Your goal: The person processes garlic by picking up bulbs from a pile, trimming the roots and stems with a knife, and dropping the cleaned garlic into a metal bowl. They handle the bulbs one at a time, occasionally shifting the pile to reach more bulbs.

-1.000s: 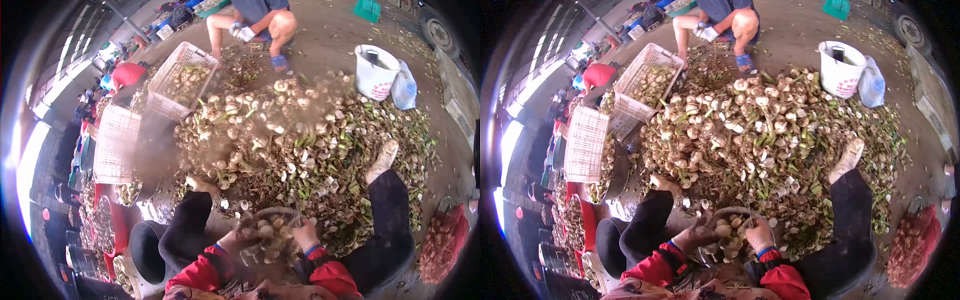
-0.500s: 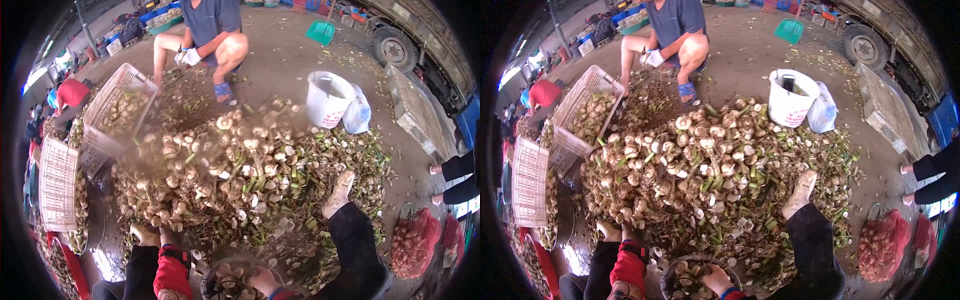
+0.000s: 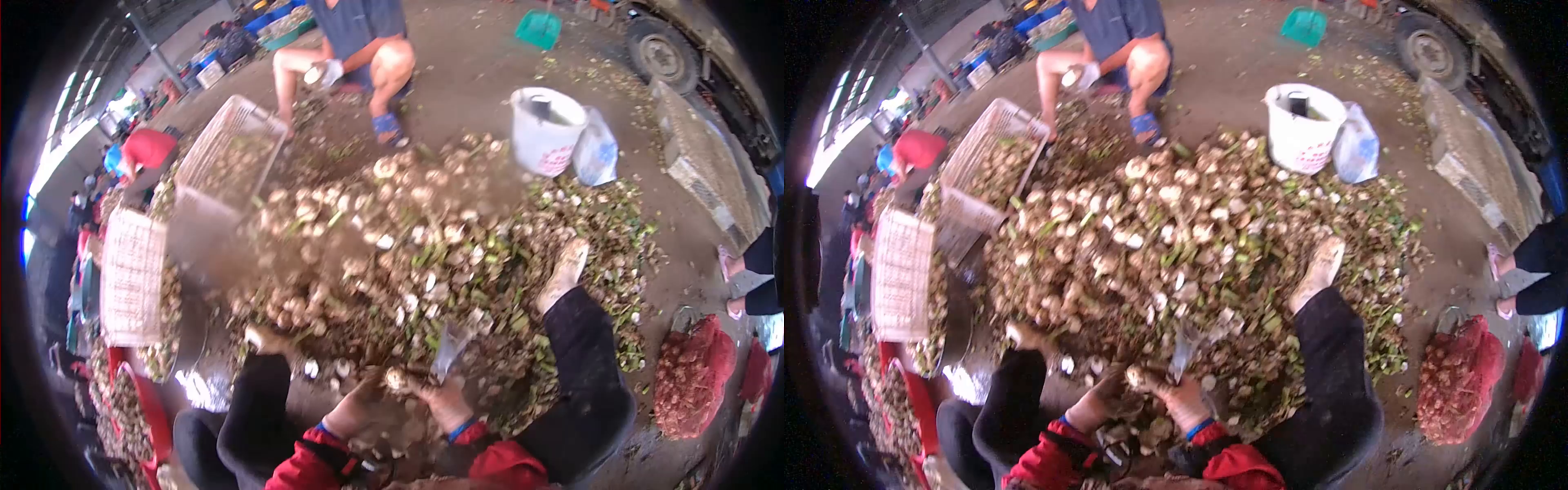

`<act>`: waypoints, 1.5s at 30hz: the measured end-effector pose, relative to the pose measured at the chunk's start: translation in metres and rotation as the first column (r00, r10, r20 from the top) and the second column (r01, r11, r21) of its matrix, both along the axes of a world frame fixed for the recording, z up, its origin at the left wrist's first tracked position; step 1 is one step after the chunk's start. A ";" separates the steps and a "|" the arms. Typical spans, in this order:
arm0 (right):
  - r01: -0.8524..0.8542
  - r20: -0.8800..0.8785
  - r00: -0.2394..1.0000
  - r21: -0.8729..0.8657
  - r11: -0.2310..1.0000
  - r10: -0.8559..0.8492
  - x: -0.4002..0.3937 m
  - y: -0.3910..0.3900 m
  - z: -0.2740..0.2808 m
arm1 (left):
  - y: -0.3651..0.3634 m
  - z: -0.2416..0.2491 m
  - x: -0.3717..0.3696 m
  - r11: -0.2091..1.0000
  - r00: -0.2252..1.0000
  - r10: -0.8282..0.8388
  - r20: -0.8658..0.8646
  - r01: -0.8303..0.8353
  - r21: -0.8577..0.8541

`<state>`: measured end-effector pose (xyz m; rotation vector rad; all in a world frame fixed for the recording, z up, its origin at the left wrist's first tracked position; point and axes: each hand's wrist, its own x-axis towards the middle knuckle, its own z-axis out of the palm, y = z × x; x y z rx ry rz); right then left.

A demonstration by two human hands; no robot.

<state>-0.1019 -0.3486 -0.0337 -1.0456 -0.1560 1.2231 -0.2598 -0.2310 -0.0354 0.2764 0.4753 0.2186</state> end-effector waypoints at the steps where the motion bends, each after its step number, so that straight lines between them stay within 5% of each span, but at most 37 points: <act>1: -0.086 0.020 0.996 0.081 0.993 0.085 0.002 -0.003 0.017 | -0.018 0.011 0.005 0.722 0.966 -0.122 -0.226 0.243 0.648; 3: -0.123 0.135 0.986 0.216 0.969 0.095 -0.008 -0.008 -0.004 | -0.020 0.040 0.008 0.725 0.932 -0.101 -0.347 0.308 0.616; 5: -0.205 0.446 0.892 0.243 0.948 0.078 -0.010 -0.014 0.000 | -0.017 0.018 -0.007 0.792 0.934 -0.064 -0.353 0.262 0.552; 7: -0.200 0.336 0.932 0.160 0.967 0.137 -0.008 -0.021 0.020 | -0.016 0.005 -0.015 0.902 0.971 -0.037 -0.235 0.134 0.411; 8: -0.194 0.333 0.930 0.083 0.977 0.157 -0.006 -0.024 0.025 | -0.017 -0.002 -0.023 0.822 0.971 -0.029 -0.238 0.159 0.546; 9: -0.224 0.458 0.869 0.029 0.974 0.186 -0.009 -0.025 0.012 | -0.017 -0.009 -0.030 0.723 0.971 -0.019 -0.240 0.179 0.668; 11: -0.248 0.676 0.696 -0.091 0.964 0.243 -0.016 -0.027 -0.013 | -0.013 -0.017 -0.040 0.766 0.951 -0.037 -0.307 0.225 0.603; 13: -0.216 0.868 0.303 -0.340 0.915 0.394 -0.019 -0.033 0.024 | -0.017 -0.007 -0.042 0.796 0.951 0.008 -0.310 0.182 0.577; 14: -0.237 0.892 0.209 -0.351 0.906 0.400 -0.027 -0.031 0.009 | -0.023 0.009 -0.034 0.849 0.964 0.041 -0.262 0.104 0.517; 15: -0.251 0.880 0.163 -0.401 0.881 0.447 -0.030 -0.030 0.013 | -0.028 0.024 -0.027 0.892 0.973 0.078 -0.215 0.028 0.451; 17: -0.272 0.843 0.068 -0.498 0.823 0.533 -0.031 -0.028 0.028 | -0.031 0.033 -0.027 0.730 0.989 0.027 -0.146 0.080 0.679; 18: -0.292 0.826 0.053 -0.525 0.800 0.561 -0.031 -0.026 0.030 | -0.028 0.033 -0.028 0.945 0.990 0.081 -0.118 -0.039 0.324; 21: -0.317 0.739 -0.031 -0.646 0.694 0.673 -0.031 -0.023 0.038 | -0.037 0.038 -0.030 0.814 0.981 0.083 -0.177 0.036 0.580; 24: -0.305 0.747 0.054 -0.619 0.724 0.662 -0.035 -0.023 0.022 | -0.039 0.028 -0.030 0.974 0.959 0.186 -0.214 -0.151 0.167; 26: -0.318 0.792 0.084 -0.554 0.769 0.605 -0.036 -0.027 0.008 | -0.043 0.029 -0.033 0.989 0.982 0.140 -0.130 -0.132 0.067; 28: -0.320 0.820 0.103 -0.508 0.799 0.563 -0.034 -0.027 0.006 | -0.043 0.025 -0.033 0.990 0.983 0.113 -0.145 -0.099 0.101; 30: -0.324 0.832 0.112 -0.486 0.812 0.543 -0.035 -0.027 0.006 | -0.043 0.015 -0.032 0.965 0.956 0.121 -0.267 -0.050 0.256; 33: -0.323 0.858 0.234 -0.376 0.869 0.458 -0.035 -0.028 -0.014 | -0.051 0.022 -0.031 0.814 0.958 0.169 -0.233 -0.003 0.580; 35: -0.333 0.847 0.246 -0.382 0.862 0.471 -0.030 -0.031 -0.018 | -0.050 0.010 -0.031 0.955 0.981 0.156 -0.113 -0.121 0.271; 36: -0.340 0.839 0.248 -0.393 0.854 0.485 -0.028 -0.035 -0.016 | -0.049 0.034 -0.017 0.966 0.988 0.157 -0.001 -0.154 -0.209; 37: -0.353 0.830 0.247 -0.403 0.844 0.500 -0.028 -0.037 -0.015 | -0.055 0.041 -0.013 0.989 0.988 0.149 0.037 -0.148 -0.004; 38: -0.361 0.818 0.213 -0.442 0.821 0.534 -0.028 -0.038 -0.027 | -0.061 0.045 -0.012 0.968 0.988 0.137 0.072 -0.149 0.203; 40: -0.321 0.677 -0.180 -0.726 0.608 0.713 -0.012 -0.050 -0.068 | -0.064 0.063 -0.011 0.952 0.983 0.177 0.041 -0.182 0.247; 42: -0.170 0.613 0.205 -0.746 0.644 0.763 0.004 -0.051 -0.074 | -0.066 0.097 -0.014 0.973 0.977 0.209 0.049 -0.213 0.086; 43: -0.036 0.514 0.681 -0.688 0.725 0.522 0.013 -0.044 -0.062 | -0.063 0.113 -0.016 0.976 0.973 0.218 0.079 -0.219 0.001; 45: -0.088 0.389 0.791 -0.692 0.716 0.473 0.004 -0.021 -0.107 | -0.045 0.117 -0.021 0.969 0.969 0.227 0.099 -0.215 -0.120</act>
